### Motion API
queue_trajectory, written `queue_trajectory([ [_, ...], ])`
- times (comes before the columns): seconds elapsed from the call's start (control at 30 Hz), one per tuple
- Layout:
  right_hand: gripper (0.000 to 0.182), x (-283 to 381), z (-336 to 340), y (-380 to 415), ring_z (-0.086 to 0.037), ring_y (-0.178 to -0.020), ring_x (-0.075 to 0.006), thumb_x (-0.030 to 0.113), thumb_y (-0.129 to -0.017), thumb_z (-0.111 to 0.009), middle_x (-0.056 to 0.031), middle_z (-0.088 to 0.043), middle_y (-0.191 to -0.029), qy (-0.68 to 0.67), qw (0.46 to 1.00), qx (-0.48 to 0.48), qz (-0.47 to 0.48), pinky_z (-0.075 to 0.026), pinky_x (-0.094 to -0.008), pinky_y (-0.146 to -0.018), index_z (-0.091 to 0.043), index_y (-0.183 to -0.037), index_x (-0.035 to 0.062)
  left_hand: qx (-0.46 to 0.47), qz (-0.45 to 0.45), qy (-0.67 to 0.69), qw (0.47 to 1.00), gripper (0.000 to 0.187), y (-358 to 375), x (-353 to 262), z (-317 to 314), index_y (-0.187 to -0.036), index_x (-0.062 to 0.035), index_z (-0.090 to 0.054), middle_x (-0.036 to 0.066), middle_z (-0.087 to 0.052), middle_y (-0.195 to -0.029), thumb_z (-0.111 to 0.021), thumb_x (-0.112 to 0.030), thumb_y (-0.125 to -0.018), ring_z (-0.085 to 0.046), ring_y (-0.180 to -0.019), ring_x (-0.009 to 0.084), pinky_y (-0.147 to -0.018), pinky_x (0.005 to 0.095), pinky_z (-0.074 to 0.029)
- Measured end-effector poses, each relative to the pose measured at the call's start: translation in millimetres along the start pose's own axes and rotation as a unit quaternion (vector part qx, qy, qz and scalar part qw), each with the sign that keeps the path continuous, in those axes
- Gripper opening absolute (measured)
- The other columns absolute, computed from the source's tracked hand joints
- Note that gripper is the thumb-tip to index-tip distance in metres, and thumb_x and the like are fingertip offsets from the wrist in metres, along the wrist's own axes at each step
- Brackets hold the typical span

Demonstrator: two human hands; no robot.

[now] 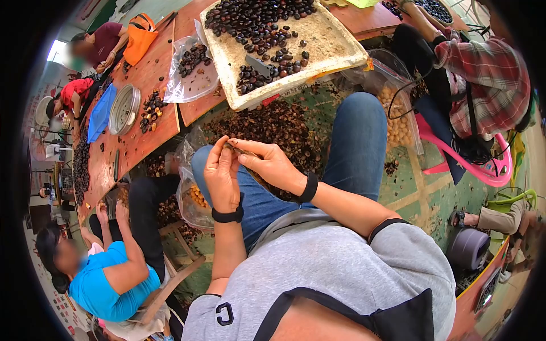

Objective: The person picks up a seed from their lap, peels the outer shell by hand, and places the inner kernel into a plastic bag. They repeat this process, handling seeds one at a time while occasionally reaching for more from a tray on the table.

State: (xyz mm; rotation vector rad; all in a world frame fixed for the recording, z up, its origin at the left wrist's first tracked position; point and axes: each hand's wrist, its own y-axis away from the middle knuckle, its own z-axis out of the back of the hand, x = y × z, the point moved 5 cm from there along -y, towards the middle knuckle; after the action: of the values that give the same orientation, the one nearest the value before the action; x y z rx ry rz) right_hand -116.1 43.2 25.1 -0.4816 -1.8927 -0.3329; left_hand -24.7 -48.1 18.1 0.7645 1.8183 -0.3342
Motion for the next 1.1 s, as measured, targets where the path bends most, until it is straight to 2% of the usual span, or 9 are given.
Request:
queue_trajectory([
  [0.07, 0.04, 8.4, 9.6, 2.3, -0.055, -0.088, -0.0047, 0.007, -0.093, -0.057, -0.0022, -0.065, -0.111, -0.021, 0.997, -0.074, 0.004, -0.048, -0.0208, -0.077, -0.053, -0.132, 0.0024, -0.003, 0.008, 0.037, 0.999, 0.03, 1.0, 2.6, 3.0, -0.124, 0.0015, -0.053, 0.009, -0.061, -0.109, -0.054, -0.011, -0.097, -0.063, -0.091, 0.0138, -0.081, 0.0264, -0.055],
  [0.17, 0.047, 35.7, 17.8, -4.6, -0.033, -0.054, 0.002, 0.012, -0.095, -0.054, 0.0104, -0.043, -0.071, -0.058, 0.995, -0.078, 0.027, -0.025, -0.0152, -0.045, -0.044, -0.14, 0.0054, -0.023, 0.029, 0.097, 0.995, 0.03, 3.7, 3.7, 6.8, -0.124, 0.0015, -0.052, 0.011, -0.061, -0.111, -0.054, -0.011, -0.097, -0.064, -0.093, 0.0151, -0.083, 0.0272, -0.055],
  [0.37, 0.057, 17.4, 4.1, -0.7, -0.041, -0.063, -0.0051, 0.015, -0.09, -0.061, 0.0, -0.048, -0.071, 0.243, 0.969, 0.037, 0.005, -0.039, -0.0247, -0.056, -0.04, -0.141, 0.0022, 0.002, -0.014, 0.063, 0.998, 0.03, -0.1, -2.2, -1.6, -0.126, 0.0022, -0.052, 0.011, -0.06, -0.114, -0.051, -0.006, -0.097, -0.062, -0.101, 0.0176, -0.087, 0.0277, -0.053],
  [0.43, 0.055, 20.2, 3.0, 1.7, -0.063, -0.068, -0.0221, 0.015, -0.087, -0.062, -0.0125, -0.063, -0.079, 0.307, 0.951, 0.032, 0.012, -0.049, -0.0329, -0.064, -0.045, -0.138, 0.0071, 0.001, -0.046, -0.06, 0.997, 0.031, 2.6, -3.4, -1.2, -0.127, 0.0032, -0.051, 0.009, -0.06, -0.115, -0.051, -0.003, -0.096, -0.062, -0.1, 0.016, -0.085, 0.0265, -0.051],
  [0.53, 0.051, 21.1, 4.8, 1.3, -0.066, -0.08, -0.0313, 0.017, -0.086, -0.063, -0.0151, -0.068, -0.093, 0.362, 0.928, 0.021, 0.082, -0.051, -0.037, -0.068, -0.05, -0.134, 0.0087, -0.006, -0.073, -0.131, 0.989, 0.031, 2.7, -5.2, 0.0, -0.126, 0.0035, -0.054, 0.008, -0.062, -0.111, -0.053, -0.001, -0.095, -0.06, -0.099, 0.0134, -0.085, 0.0256, -0.05],
  [0.67, 0.046, 24.3, 4.1, 2.0, -0.066, -0.084, -0.0329, 0.017, -0.085, -0.064, -0.0145, -0.068, -0.099, 0.378, 0.917, -0.002, 0.125, -0.053, -0.038, -0.071, -0.054, -0.13, 0.0093, -0.02, -0.077, -0.165, 0.983, 0.03, 4.7, -7.7, -5.4, -0.124, 0.0035, -0.055, 0.007, -0.063, -0.111, -0.055, -0.003, -0.095, -0.059, -0.098, 0.0117, -0.084, 0.0243, -0.049],
  [0.87, 0.042, 23.0, 7.8, 0.0, -0.067, -0.079, -0.0243, 0.016, -0.086, -0.064, -0.0141, -0.068, -0.103, 0.356, 0.931, -0.004, 0.081, -0.052, -0.0334, -0.069, -0.057, -0.127, 0.009, -0.027, -0.094, -0.198, 0.975, 0.028, 4.2, -5.4, -2.6, -0.121, 0.0028, -0.058, 0.007, -0.063, -0.111, -0.057, -0.006, -0.095, -0.059, -0.096, 0.0108, -0.083, 0.0239, -0.049],
  [0.93, 0.04, 10.1, 10.7, -2.2, -0.058, -0.065, -0.0122, 0.014, -0.089, -0.062, -0.0074, -0.069, -0.091, 0.242, 0.969, 0.015, 0.04, -0.048, -0.0269, -0.061, -0.057, -0.128, 0.0069, -0.033, -0.11, -0.232, 0.966, 0.028, 4.4, -8.7, -4.5, -0.121, 0.0026, -0.058, 0.007, -0.063, -0.11, -0.057, -0.006, -0.095, -0.059, -0.096, 0.0106, -0.083, 0.0236, -0.049],
  [1.1, 0.04, -0.9, 1.2, 0.0, -0.042, -0.058, -0.0026, 0.013, -0.093, -0.057, 0.0035, -0.056, -0.075, -0.017, 0.999, -0.01, -0.035, -0.036, -0.0189, -0.05, -0.053, -0.132, 0.0045, -0.06, -0.139, -0.286, 0.946, 0.026, 8.1, -14.9, -12.0, -0.12, 0.0025, -0.059, 0.007, -0.063, -0.108, -0.055, -0.005, -0.095, -0.059, -0.096, 0.0111, -0.084, 0.0245, -0.049],
])
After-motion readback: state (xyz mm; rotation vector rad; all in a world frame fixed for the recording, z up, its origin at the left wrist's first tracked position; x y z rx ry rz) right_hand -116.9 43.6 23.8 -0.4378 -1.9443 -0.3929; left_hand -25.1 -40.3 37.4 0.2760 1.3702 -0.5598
